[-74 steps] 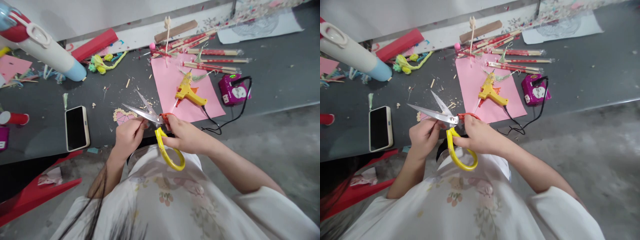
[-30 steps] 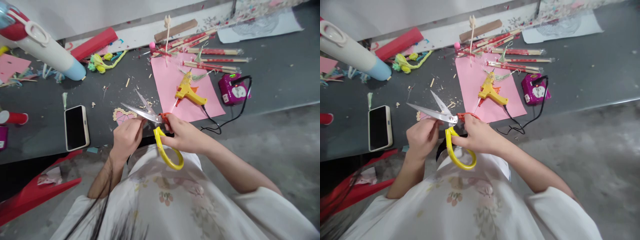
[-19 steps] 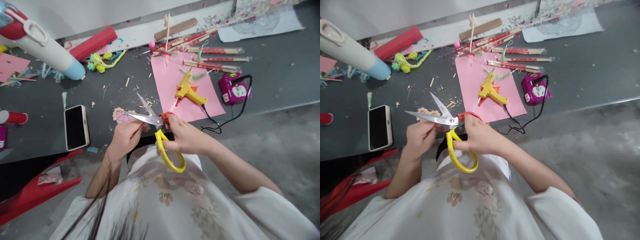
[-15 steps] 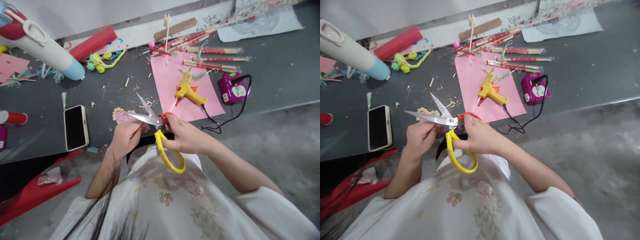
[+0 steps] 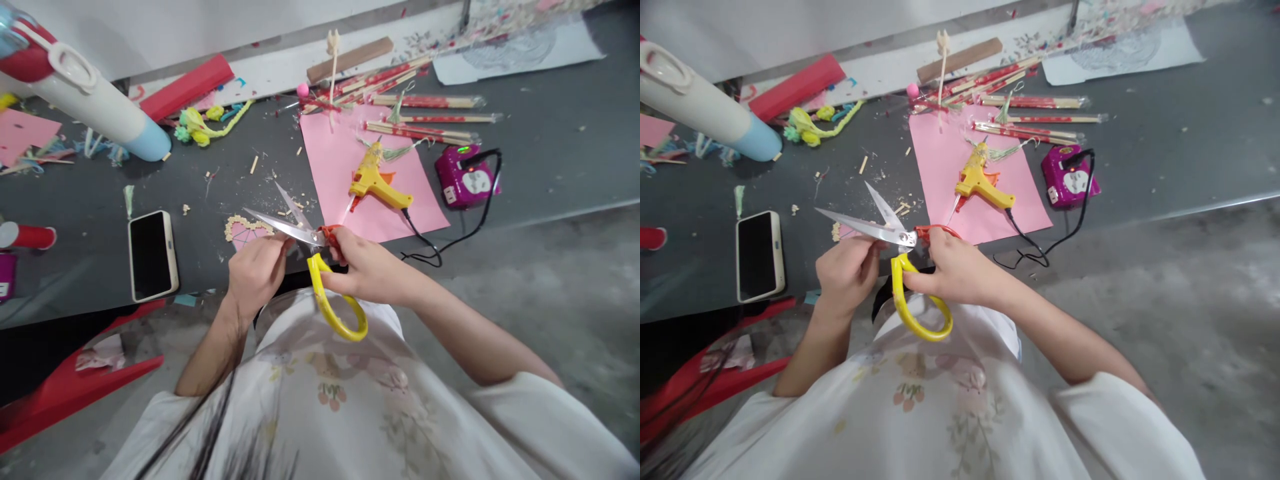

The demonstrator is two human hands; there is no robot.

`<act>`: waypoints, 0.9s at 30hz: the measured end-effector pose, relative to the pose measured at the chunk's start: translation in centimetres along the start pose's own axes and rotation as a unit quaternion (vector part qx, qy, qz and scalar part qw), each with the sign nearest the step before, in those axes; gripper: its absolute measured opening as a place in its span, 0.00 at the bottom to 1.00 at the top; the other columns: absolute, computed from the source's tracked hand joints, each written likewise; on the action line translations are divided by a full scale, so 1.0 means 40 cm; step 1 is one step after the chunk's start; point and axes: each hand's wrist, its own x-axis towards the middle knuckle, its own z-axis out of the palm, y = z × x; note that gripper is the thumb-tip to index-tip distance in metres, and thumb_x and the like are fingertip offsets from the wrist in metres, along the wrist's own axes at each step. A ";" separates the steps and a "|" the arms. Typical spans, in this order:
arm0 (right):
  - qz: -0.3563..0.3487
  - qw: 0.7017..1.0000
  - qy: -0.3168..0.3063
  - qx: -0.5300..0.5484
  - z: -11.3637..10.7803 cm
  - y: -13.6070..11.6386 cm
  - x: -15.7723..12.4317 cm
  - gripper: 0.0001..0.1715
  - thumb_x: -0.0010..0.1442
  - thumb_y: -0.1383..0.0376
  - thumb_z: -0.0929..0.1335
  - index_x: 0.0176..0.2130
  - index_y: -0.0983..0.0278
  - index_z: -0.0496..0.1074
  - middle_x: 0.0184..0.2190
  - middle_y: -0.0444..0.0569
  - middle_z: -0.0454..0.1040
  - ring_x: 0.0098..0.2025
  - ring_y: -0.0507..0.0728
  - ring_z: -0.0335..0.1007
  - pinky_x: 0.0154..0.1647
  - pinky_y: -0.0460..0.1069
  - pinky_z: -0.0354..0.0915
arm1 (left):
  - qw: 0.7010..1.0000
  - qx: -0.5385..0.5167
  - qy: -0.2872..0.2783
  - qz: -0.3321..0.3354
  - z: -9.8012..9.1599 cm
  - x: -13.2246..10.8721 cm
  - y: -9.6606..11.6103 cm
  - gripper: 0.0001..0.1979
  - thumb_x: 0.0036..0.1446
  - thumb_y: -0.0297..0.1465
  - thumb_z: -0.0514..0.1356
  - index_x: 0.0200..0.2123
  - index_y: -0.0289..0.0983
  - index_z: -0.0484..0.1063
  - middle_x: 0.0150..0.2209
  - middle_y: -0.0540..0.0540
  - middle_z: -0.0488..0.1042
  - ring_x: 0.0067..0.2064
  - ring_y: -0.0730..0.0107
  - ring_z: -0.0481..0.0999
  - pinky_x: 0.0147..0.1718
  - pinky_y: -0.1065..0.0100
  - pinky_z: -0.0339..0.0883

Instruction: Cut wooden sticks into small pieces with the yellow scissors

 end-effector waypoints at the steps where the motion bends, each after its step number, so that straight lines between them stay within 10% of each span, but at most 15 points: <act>1: -0.003 1.000 0.001 -0.003 0.001 -0.001 -0.001 0.21 0.54 0.51 0.65 0.38 0.62 0.56 0.36 0.51 0.68 0.38 0.59 0.67 0.37 0.52 0.62 | 1.000 0.000 0.007 0.008 0.004 -0.003 0.000 0.10 0.60 0.23 0.54 0.39 0.35 0.75 0.32 0.45 0.80 0.33 0.70 0.77 0.34 0.72 0.66; 12: -0.026 0.999 -0.003 -0.042 -0.001 -0.003 -0.009 0.28 0.50 0.48 0.69 0.40 0.63 0.56 0.42 0.57 0.66 0.47 0.66 0.66 0.43 0.58 0.65 | 0.963 -0.198 -0.113 -0.142 -0.035 0.032 0.008 0.19 0.64 0.33 0.54 0.21 0.37 0.73 0.19 0.52 0.73 0.21 0.76 0.71 0.25 0.73 0.64; 27: 0.010 1.000 -0.025 0.002 0.005 -0.008 -0.008 0.22 0.56 0.52 0.65 0.42 0.63 0.57 0.41 0.55 0.69 0.42 0.63 0.69 0.39 0.55 0.63 | 0.977 -0.160 -0.074 -0.119 -0.027 0.032 0.022 0.18 0.66 0.32 0.53 0.24 0.37 0.73 0.21 0.52 0.75 0.24 0.78 0.71 0.26 0.75 0.62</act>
